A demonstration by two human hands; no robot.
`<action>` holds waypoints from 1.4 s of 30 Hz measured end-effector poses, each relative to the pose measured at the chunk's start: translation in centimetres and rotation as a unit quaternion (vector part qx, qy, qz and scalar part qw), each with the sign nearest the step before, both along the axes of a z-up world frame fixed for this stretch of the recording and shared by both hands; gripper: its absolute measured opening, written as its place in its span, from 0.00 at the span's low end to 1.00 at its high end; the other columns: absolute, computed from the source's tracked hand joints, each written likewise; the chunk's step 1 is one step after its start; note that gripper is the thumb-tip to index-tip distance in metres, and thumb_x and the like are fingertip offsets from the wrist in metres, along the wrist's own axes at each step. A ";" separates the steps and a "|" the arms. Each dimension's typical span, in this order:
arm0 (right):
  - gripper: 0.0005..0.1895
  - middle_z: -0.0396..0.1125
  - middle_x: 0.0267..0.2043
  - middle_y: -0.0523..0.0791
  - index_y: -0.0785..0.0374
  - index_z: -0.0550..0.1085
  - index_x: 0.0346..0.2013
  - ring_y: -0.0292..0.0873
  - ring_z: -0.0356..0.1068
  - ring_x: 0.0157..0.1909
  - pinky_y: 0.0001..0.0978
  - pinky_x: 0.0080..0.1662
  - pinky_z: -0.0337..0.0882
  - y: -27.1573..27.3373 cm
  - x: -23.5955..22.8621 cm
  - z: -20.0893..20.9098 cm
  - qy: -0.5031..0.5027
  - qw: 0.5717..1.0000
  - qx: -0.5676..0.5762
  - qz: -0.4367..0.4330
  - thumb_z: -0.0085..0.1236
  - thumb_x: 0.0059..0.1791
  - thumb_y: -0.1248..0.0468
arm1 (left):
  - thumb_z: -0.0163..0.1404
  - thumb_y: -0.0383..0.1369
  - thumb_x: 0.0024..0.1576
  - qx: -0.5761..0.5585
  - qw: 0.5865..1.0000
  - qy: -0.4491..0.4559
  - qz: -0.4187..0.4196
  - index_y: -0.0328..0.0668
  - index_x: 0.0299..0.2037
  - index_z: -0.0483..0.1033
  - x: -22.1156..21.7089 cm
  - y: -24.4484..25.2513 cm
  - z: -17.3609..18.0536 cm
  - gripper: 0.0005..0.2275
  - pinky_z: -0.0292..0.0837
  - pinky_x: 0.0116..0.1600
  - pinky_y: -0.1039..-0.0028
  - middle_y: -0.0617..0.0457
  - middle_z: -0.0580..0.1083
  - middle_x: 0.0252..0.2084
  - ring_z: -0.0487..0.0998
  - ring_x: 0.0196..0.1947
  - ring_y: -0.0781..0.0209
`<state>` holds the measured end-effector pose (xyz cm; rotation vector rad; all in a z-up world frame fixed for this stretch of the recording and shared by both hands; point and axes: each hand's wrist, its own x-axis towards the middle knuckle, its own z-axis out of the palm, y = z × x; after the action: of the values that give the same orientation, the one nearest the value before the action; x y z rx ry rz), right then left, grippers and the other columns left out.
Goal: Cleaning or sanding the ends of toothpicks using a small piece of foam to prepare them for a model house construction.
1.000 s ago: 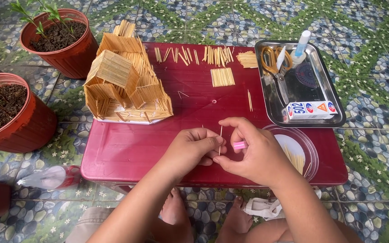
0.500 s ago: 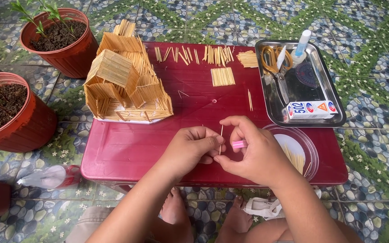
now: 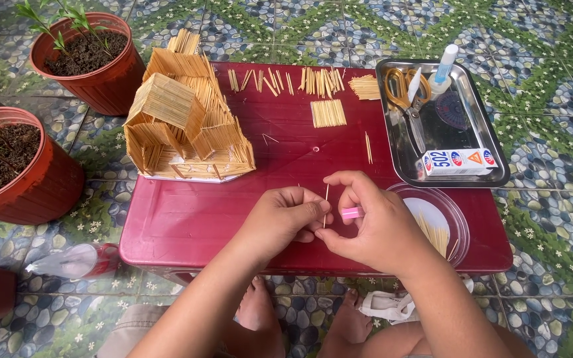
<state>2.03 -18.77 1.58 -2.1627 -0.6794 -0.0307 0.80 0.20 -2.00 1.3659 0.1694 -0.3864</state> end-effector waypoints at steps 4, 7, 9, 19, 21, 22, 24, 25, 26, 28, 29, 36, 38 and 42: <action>0.38 0.71 0.21 0.44 0.59 0.73 0.55 0.43 0.67 0.16 0.32 0.24 0.68 0.1 -0.1 0.1 -0.005 1.000 -0.004 -0.003 0.76 0.31 0.65 | 0.60 0.32 0.56 0.005 1.000 -0.002 0.001 0.31 0.38 0.82 0.0 0.1 -0.2 0.09 0.82 0.34 0.77 0.46 0.82 0.32 0.85 0.29 0.63; 0.38 0.71 0.21 0.44 0.60 0.73 0.55 0.44 0.67 0.16 0.33 0.25 0.69 0.1 -0.1 0.2 0.001 1.000 -0.011 -0.003 0.75 0.32 0.65 | 0.60 0.32 0.54 0.017 1.000 0.004 0.003 0.31 0.38 0.82 0.0 0.0 0.1 0.09 0.82 0.34 0.78 0.46 0.80 0.30 0.83 0.29 0.65; 0.38 0.71 0.21 0.44 0.60 0.73 0.55 0.44 0.67 0.17 0.34 0.25 0.69 0.1 -0.1 0.3 0.000 1.000 -0.013 -0.003 0.76 0.32 0.65 | 0.60 0.32 0.54 0.022 1.000 0.005 0.003 0.31 0.38 0.82 -0.1 0.0 0.5 0.09 0.82 0.34 0.77 0.46 0.80 0.31 0.83 0.29 0.65; 0.37 0.72 0.22 0.43 0.58 0.72 0.54 0.44 0.67 0.17 0.34 0.26 0.69 0.1 -0.3 0.1 -0.003 1.000 -0.026 -0.016 0.75 0.31 0.64 | 0.60 0.31 0.55 0.003 1.000 -0.006 0.006 0.30 0.38 0.82 0.0 0.0 -0.2 0.09 0.82 0.33 0.78 0.44 0.81 0.31 0.85 0.28 0.62; 0.37 0.72 0.21 0.44 0.58 0.72 0.55 0.45 0.68 0.17 0.35 0.26 0.69 0.1 -0.3 0.0 0.001 0.999 -0.031 -0.014 0.75 0.31 0.64 | 0.60 0.31 0.55 0.007 1.000 -0.007 0.008 0.30 0.38 0.82 0.1 0.0 -0.7 0.09 0.82 0.33 0.77 0.44 0.81 0.31 0.85 0.28 0.61; 0.37 0.72 0.21 0.44 0.58 0.72 0.55 0.45 0.68 0.17 0.35 0.26 0.69 0.1 -0.3 0.0 0.001 0.999 -0.031 -0.014 0.75 0.31 0.64 | 0.60 0.31 0.55 0.007 1.000 -0.007 0.008 0.30 0.38 0.82 0.1 0.1 -0.4 0.09 0.82 0.33 0.77 0.44 0.81 0.31 0.85 0.28 0.61; 0.37 0.72 0.22 0.43 0.58 0.72 0.54 0.44 0.68 0.18 0.34 0.27 0.70 0.0 -0.2 0.1 -0.009 0.999 -0.031 -0.021 0.75 0.31 0.63 | 0.60 0.30 0.55 0.005 1.000 -0.010 0.007 0.30 0.38 0.82 0.0 0.2 0.0 0.09 0.82 0.33 0.77 0.44 0.81 0.32 0.86 0.28 0.61; 0.37 0.72 0.22 0.43 0.58 0.72 0.54 0.44 0.68 0.18 0.34 0.27 0.70 0.1 -0.3 0.1 -0.009 0.999 -0.031 -0.021 0.75 0.31 0.63 | 0.60 0.30 0.55 0.005 1.000 -0.010 0.007 0.30 0.38 0.82 0.0 0.1 -0.3 0.09 0.82 0.33 0.77 0.44 0.81 0.32 0.86 0.28 0.61; 0.37 0.72 0.22 0.44 0.58 0.72 0.54 0.44 0.68 0.18 0.34 0.27 0.69 0.2 -0.4 0.1 -0.005 0.999 -0.032 -0.019 0.75 0.31 0.63 | 0.60 0.31 0.55 0.007 1.000 -0.011 0.008 0.30 0.38 0.82 0.0 0.0 -0.7 0.09 0.82 0.33 0.77 0.44 0.81 0.31 0.85 0.28 0.61; 0.37 0.72 0.21 0.44 0.58 0.72 0.54 0.45 0.68 0.17 0.35 0.26 0.69 0.1 -0.3 0.1 -0.002 0.999 -0.034 -0.017 0.76 0.31 0.63 | 0.61 0.31 0.55 0.010 1.000 -0.012 0.009 0.29 0.38 0.82 0.1 0.0 -0.8 0.09 0.82 0.33 0.78 0.45 0.81 0.31 0.85 0.28 0.62; 0.37 0.72 0.22 0.44 0.58 0.72 0.55 0.44 0.68 0.17 0.34 0.26 0.69 0.1 -0.1 0.0 -0.008 0.999 -0.030 -0.016 0.75 0.31 0.63 | 0.60 0.31 0.56 0.010 1.000 -0.012 0.009 0.30 0.38 0.82 0.0 0.1 -0.5 0.09 0.82 0.33 0.77 0.45 0.81 0.31 0.85 0.28 0.62; 0.39 0.72 0.22 0.44 0.59 0.72 0.57 0.44 0.68 0.17 0.34 0.25 0.69 0.3 -0.1 -0.1 -0.006 1.000 -0.024 -0.004 0.76 0.33 0.63 | 0.61 0.32 0.56 0.010 1.000 -0.011 0.011 0.30 0.39 0.82 0.1 0.0 -0.8 0.09 0.83 0.33 0.76 0.46 0.81 0.32 0.84 0.29 0.63; 0.41 0.72 0.22 0.44 0.59 0.71 0.59 0.44 0.67 0.16 0.33 0.25 0.69 0.0 0.0 0.4 0.000 1.000 -0.017 -0.007 0.76 0.33 0.63 | 0.61 0.32 0.56 0.008 1.000 -0.010 0.016 0.31 0.40 0.82 0.0 0.0 0.0 0.10 0.83 0.33 0.76 0.46 0.81 0.32 0.84 0.29 0.63; 0.33 0.71 0.21 0.44 0.60 0.70 0.58 0.43 0.66 0.15 0.32 0.24 0.69 -0.8 0.2 -0.1 -0.010 1.000 0.017 -0.011 0.67 0.38 0.65 | 0.60 0.32 0.57 -0.004 0.999 -0.021 0.026 0.31 0.41 0.82 0.0 0.3 0.4 0.09 0.83 0.33 0.76 0.45 0.81 0.31 0.83 0.29 0.63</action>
<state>2.27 -19.59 1.53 -2.1404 -0.6630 -0.0756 0.79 0.46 -1.59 1.3584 0.1691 -0.3138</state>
